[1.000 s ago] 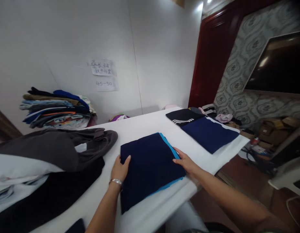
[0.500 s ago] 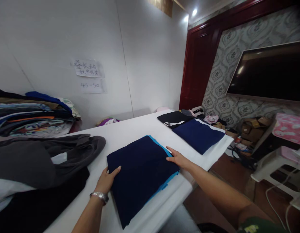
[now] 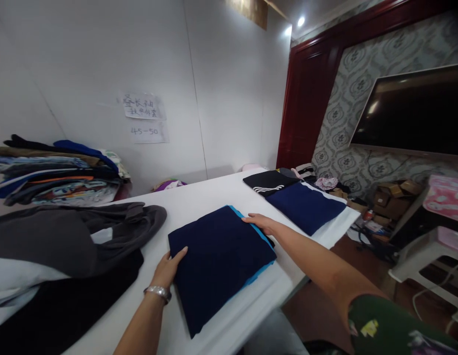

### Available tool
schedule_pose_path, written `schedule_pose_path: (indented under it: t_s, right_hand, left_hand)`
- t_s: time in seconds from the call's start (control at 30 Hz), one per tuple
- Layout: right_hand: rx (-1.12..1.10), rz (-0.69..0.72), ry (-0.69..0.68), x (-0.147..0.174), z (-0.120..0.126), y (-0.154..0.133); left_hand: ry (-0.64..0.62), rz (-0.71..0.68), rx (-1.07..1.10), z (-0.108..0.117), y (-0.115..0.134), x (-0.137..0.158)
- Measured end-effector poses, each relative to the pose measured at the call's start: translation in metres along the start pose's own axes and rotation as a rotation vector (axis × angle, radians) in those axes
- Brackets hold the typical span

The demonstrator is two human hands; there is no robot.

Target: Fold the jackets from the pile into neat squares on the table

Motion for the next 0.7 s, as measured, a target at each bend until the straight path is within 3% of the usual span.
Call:
schedule_pose_path:
  t_s: [0.27,0.57,0.7]
  right_hand:
    - [-0.021,-0.224,-0.157,0.001,-0.011,0.006]
    - [0.04,-0.345,-0.207,0.003,-0.015,0.008]
    - [-0.013,-0.32,-0.227,-0.001,-0.016,0.003]
  left_hand:
    - [-0.094,0.069,0.184,-0.009,0.003,0.014]
    - [-0.079,0.061,0.243,-0.011,0.004,0.023]
    - [-0.082,0.054,0.266,-0.01,0.004,0.021]
Point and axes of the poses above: each hand's wrist, its own x-axis away from the middle knuckle, its own z-axis out of the back of the hand, y = z × x, the point moved 5 cm from there along -x, towards the middle knuckle, and after that the axes turned 7 degrees about -x, right-handed, at the moved point
